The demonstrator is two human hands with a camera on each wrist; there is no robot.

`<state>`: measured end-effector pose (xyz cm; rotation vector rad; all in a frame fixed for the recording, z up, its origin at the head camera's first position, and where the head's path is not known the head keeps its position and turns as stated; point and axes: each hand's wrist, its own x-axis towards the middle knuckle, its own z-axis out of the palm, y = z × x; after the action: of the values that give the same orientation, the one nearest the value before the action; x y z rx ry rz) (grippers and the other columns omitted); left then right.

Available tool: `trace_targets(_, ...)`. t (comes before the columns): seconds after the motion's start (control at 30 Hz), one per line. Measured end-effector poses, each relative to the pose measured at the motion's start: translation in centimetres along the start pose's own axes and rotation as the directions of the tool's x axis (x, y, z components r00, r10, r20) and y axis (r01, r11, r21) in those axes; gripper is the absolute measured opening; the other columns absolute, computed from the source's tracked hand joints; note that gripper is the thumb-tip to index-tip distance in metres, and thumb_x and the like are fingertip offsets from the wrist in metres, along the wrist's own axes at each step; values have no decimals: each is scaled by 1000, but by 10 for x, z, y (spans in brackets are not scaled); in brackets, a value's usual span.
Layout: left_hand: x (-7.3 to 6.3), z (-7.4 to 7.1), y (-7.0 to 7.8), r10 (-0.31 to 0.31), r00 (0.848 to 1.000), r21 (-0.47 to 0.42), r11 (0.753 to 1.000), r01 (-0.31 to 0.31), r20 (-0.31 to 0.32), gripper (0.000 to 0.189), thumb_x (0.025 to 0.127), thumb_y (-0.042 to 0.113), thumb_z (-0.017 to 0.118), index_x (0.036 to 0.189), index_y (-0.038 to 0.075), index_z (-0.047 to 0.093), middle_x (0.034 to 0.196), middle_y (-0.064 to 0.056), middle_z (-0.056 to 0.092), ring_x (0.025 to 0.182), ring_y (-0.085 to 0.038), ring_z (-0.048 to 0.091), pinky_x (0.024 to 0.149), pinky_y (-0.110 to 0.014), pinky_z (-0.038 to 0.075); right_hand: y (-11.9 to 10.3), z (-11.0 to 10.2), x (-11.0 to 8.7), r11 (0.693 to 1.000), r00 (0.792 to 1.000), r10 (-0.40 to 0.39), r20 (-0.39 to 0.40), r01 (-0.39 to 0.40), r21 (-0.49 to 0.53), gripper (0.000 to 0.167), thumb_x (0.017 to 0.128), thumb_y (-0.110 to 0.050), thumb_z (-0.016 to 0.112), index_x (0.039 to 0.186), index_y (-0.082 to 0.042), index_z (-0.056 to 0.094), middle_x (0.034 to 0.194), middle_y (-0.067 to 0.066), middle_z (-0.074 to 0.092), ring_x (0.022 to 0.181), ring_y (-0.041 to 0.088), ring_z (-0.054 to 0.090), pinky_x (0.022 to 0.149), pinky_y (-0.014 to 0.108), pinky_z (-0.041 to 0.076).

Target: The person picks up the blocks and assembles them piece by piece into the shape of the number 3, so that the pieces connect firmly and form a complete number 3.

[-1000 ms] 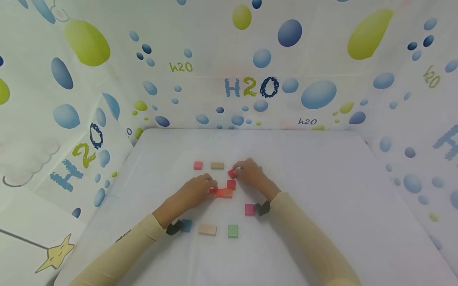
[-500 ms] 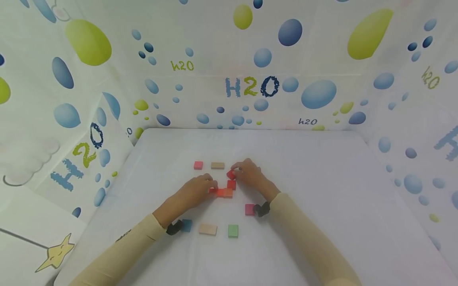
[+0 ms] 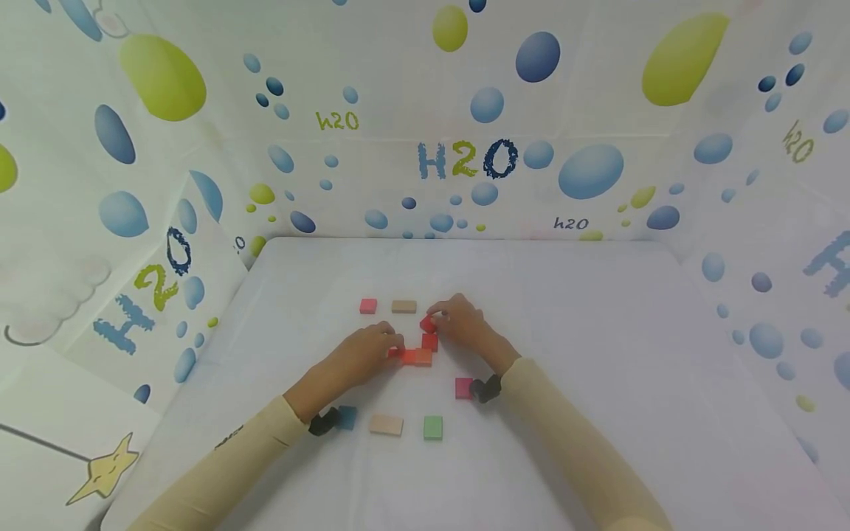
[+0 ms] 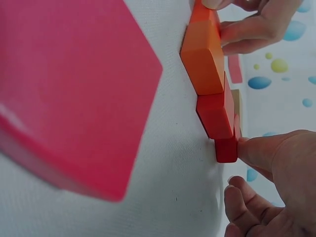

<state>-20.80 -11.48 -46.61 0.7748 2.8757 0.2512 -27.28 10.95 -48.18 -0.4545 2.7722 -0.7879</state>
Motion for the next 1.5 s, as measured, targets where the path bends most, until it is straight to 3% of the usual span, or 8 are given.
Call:
trace_targets(0.5,1,-4,-1,8,1000,8,1000,-8,12,28,97,29,79,122,16,74,122,-11,67,106,-24,65,94,-38,59,3,0,2,999,999,-36,-1,36,16,30,106,-19,63,134,-16,72,124,17,61,111,27,59,92,44,58)
trace_targets(1.5,3,-14,0,7,999,16,1000,-7,31,28,97,30,78,121,16,75,119,-11,67,102,-24,65,89,-38,60,-2,-7,1,999,1000,-11,10,10,51,31,107,-21,62,136,-14,70,123,16,60,106,26,59,89,39,57)
